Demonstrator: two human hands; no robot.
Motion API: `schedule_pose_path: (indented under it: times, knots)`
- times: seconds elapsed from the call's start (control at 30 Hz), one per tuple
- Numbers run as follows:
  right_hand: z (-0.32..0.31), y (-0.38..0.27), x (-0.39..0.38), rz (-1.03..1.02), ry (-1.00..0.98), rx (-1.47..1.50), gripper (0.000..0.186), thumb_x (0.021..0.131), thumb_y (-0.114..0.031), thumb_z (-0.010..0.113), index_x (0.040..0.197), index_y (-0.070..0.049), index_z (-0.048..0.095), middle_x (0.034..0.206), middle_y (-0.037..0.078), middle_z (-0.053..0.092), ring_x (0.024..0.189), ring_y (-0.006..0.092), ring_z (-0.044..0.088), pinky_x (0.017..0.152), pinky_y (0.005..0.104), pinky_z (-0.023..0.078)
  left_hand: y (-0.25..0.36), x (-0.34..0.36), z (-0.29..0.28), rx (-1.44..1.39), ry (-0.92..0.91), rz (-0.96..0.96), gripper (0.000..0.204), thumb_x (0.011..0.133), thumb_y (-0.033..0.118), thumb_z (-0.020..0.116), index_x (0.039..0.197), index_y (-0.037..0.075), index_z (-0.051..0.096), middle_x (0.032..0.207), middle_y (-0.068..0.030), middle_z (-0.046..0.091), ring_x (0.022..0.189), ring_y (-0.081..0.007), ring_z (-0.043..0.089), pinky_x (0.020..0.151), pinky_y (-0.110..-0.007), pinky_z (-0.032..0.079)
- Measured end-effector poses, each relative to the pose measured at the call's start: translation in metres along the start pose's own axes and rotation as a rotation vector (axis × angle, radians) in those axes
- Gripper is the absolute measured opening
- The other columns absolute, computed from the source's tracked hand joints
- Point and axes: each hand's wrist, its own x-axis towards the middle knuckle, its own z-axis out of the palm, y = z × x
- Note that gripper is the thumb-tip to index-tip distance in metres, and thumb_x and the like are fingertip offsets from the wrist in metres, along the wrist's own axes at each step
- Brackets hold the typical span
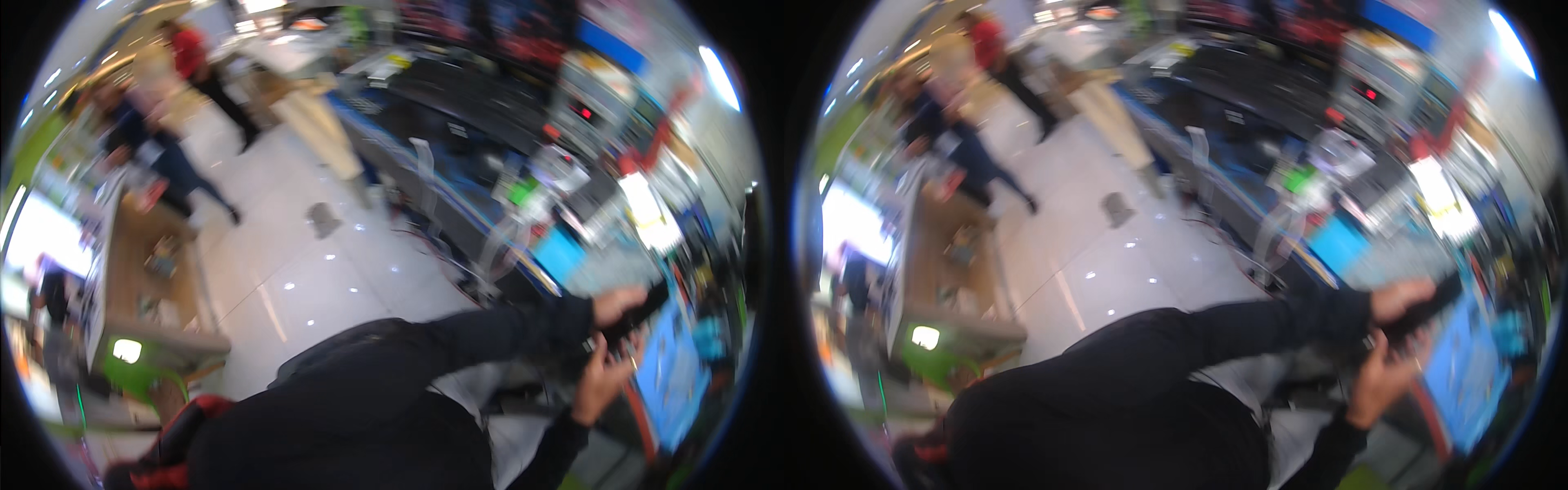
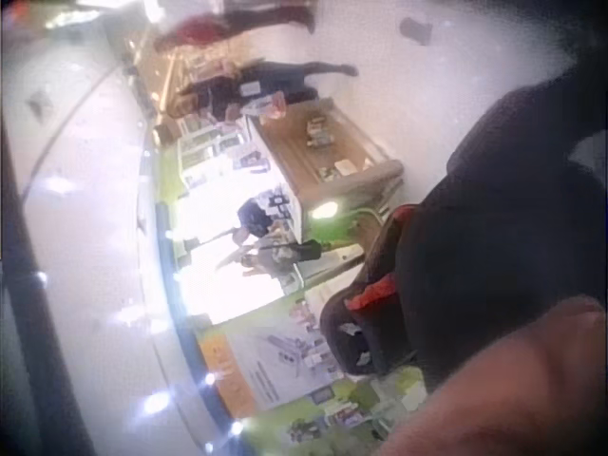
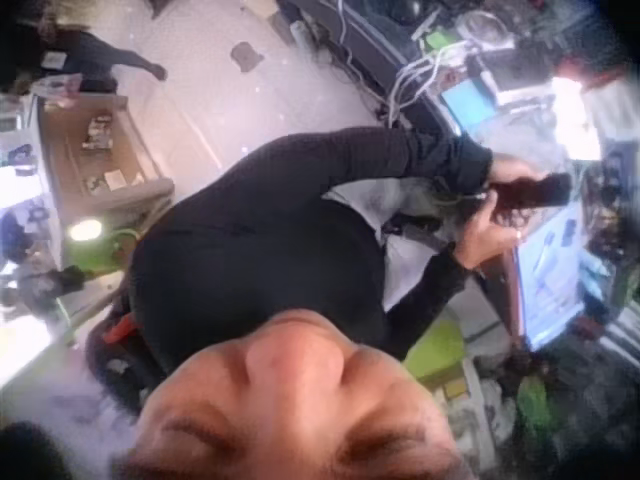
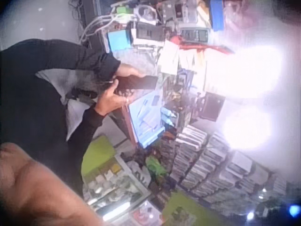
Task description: The person is repairing a mobile phone by hand at a workbench, handling internal components and the screen. They manipulate the device parts and use a small tool to probe the internal assembly.
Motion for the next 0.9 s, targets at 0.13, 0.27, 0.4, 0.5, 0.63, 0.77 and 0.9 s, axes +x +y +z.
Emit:
schedule_pose_path:
  times: [0.13,0.27,0.4,0.5,0.63,0.77,0.9]
  knots:
    - [0.001,-0.028,0.000,-0.062,-0.070,0.144,0.072,0.084,-0.004,0.077,0.146,-0.002,0.043,0.141,0.016,0.052,0.124,0.0311,0.057,0.102,0.0438,0.048,0.033,-0.035,-0.020,-0.155,-0.241,-0.190,0.071,0.102,0.064,0.045,0.133,0.002,0.059,0.111,-0.0178,0.070,0.092,-0.0328,0.072,0.078,-0.052,0.062]
    - [-0.012,0.003,-0.005,-0.214,-0.030,0.061,0.074,0.088,-0.014,0.079,0.148,0.003,0.040,0.140,0.020,0.053,0.117,0.0327,0.062,0.096,0.0406,0.052,0.040,-0.035,-0.006,-0.151,-0.117,-0.093,0.072,0.106,0.061,0.039,0.149,0.003,0.045,0.130,-0.0221,0.064,0.099,-0.0327,0.072,0.084,-0.050,0.062]
    - [-0.027,0.018,-0.021,-0.149,0.017,0.054,0.063,0.092,-0.019,0.077,0.143,0.005,0.047,0.136,0.023,0.055,0.113,0.0345,0.063,0.092,0.0418,0.053,0.037,-0.038,0.000,-0.094,-0.179,-0.116,0.069,0.110,0.054,0.032,0.152,0.001,0.041,0.134,-0.0271,0.062,0.102,-0.0331,0.072,0.084,-0.045,0.062]
    - [-0.033,0.025,-0.031,-0.116,0.025,0.055,0.057,0.092,-0.018,0.076,0.138,0.006,0.052,0.134,0.023,0.058,0.114,0.0366,0.063,0.094,0.0430,0.052,0.036,-0.039,0.003,-0.069,-0.198,-0.132,0.069,0.110,0.055,0.030,0.151,0.001,0.042,0.133,-0.0272,0.062,0.102,-0.0334,0.072,0.084,-0.045,0.062]
    - [-0.037,0.032,-0.039,-0.114,0.038,0.002,0.053,0.092,-0.016,0.076,0.135,0.006,0.055,0.131,0.023,0.060,0.116,0.0389,0.062,0.099,0.0449,0.050,0.036,-0.041,0.003,-0.037,-0.157,-0.104,0.068,0.111,0.052,0.030,0.151,0.000,0.042,0.133,-0.0269,0.062,0.102,-0.0334,0.072,0.085,-0.045,0.062]
    - [-0.047,0.037,-0.043,-0.106,0.044,0.019,0.049,0.091,-0.015,0.075,0.132,0.006,0.057,0.130,0.024,0.061,0.118,0.0412,0.061,0.102,0.0463,0.048,0.044,-0.048,0.012,0.049,-0.115,-0.093,0.066,0.111,0.051,0.032,0.150,0.000,0.043,0.132,-0.0257,0.063,0.102,-0.0313,0.071,0.087,-0.044,0.061]
    - [-0.056,0.046,-0.048,-0.093,0.023,-0.005,0.049,0.091,-0.013,0.075,0.132,0.006,0.057,0.129,0.023,0.061,0.118,0.0414,0.061,0.102,0.0460,0.049,0.073,-0.065,0.032,0.420,-0.008,0.027,0.061,0.110,0.049,0.039,0.148,0.002,0.046,0.128,-0.0204,0.066,0.098,-0.0235,0.070,0.084,-0.036,0.058]
